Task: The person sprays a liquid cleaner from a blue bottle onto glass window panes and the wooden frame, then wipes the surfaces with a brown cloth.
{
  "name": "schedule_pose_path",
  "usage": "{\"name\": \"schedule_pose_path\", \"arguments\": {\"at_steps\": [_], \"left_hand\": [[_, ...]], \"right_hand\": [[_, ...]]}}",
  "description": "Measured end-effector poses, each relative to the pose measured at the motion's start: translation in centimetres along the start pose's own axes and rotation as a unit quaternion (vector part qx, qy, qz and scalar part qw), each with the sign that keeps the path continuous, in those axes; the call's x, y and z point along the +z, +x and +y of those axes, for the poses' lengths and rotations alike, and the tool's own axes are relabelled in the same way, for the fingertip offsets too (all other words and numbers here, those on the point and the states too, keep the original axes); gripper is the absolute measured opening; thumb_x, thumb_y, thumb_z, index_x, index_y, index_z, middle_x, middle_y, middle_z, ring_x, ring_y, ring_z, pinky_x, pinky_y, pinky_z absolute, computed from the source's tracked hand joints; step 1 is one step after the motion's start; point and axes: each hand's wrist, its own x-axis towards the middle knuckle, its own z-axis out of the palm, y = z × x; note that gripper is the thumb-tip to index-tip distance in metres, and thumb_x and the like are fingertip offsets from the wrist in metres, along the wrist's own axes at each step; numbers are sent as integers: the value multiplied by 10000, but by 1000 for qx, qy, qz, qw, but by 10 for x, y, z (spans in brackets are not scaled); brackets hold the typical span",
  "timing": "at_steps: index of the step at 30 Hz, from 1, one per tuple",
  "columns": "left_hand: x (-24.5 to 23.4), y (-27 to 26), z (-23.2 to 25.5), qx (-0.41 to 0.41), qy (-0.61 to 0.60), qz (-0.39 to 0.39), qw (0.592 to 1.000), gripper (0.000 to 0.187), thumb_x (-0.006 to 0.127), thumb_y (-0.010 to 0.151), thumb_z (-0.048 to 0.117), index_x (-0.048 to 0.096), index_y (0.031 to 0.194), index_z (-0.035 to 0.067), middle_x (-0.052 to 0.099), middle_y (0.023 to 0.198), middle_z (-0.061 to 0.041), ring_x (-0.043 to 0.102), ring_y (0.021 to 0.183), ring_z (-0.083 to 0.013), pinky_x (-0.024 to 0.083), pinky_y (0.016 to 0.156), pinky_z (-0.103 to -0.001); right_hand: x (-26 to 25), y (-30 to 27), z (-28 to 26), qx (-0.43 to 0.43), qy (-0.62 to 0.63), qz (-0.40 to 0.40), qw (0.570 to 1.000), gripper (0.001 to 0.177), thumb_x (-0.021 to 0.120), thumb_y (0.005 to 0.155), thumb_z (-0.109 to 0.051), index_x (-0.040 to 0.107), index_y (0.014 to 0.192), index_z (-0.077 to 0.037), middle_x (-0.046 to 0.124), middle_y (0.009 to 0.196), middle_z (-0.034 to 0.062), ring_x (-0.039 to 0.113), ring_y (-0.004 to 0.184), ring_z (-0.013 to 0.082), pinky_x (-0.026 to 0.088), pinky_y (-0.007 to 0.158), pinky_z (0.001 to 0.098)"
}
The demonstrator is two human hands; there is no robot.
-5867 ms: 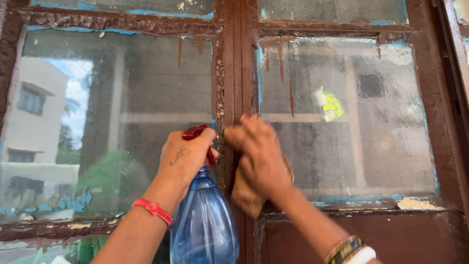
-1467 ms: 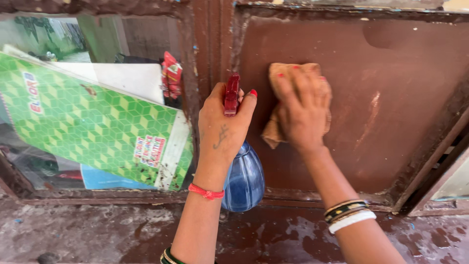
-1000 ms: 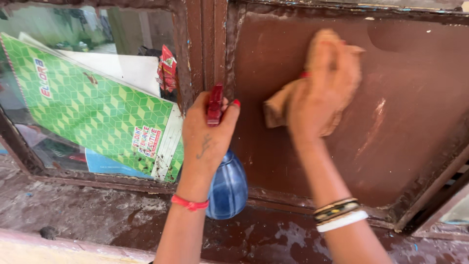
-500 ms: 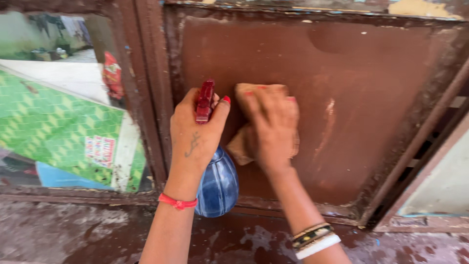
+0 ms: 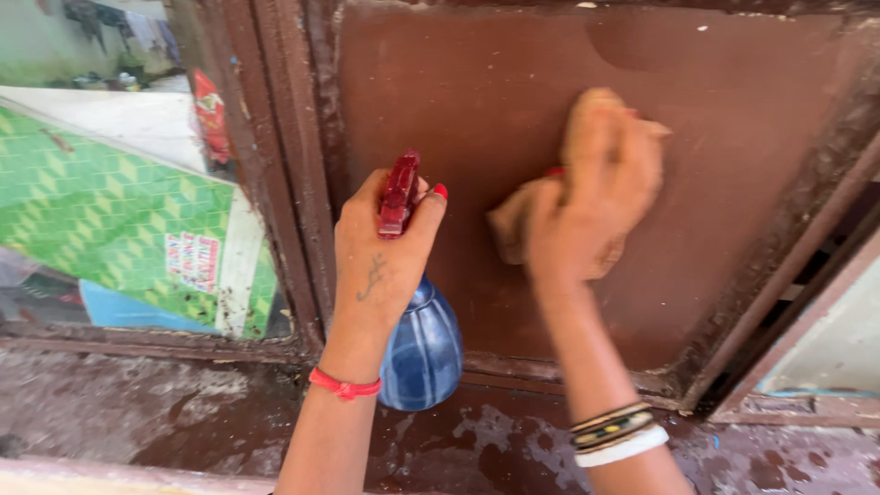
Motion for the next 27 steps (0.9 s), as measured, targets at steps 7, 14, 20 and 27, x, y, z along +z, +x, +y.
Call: {"name": "schedule_pose_path", "arguments": {"at_steps": [7,14,20,27], "left_hand": [[-25,5,-1,18,29,26,999,229,752,870,242,685,931,32,704,787,-58,674,723,-146,530,691,-301],[1,2,6,33,13,9,999,221,749,880,231,676,920,26,704,779,-56,679,725,-145,533,700,-303],[35,-10,12,2,-6,-4,1000,221,762,857,247,685,898,44,697,736,-54,672,684,-142,531,672,-299],[47,-16,13,-13,-12,-29,999,227,757,855,265,686,907,56,695,733,-39,672,679,-120,530,667,-289]], "right_hand": [[28,-33,-74,-64,70,-118,988,746,689,803,-134,501,1525,-119,432,1572,135,330,1509,389,203,1245,599],[11,-54,-38,-146,70,-165,973,610,696,844,-181,580,1442,-174,485,1544,61,368,1488,305,169,1251,636],[-29,-47,37,-83,-26,-138,987,632,607,829,-64,605,1454,-157,493,1561,86,344,1523,342,131,1273,630],[-61,-40,85,19,-19,-48,999,610,506,900,6,552,1505,-51,446,1604,176,312,1533,422,209,1306,583]]}}
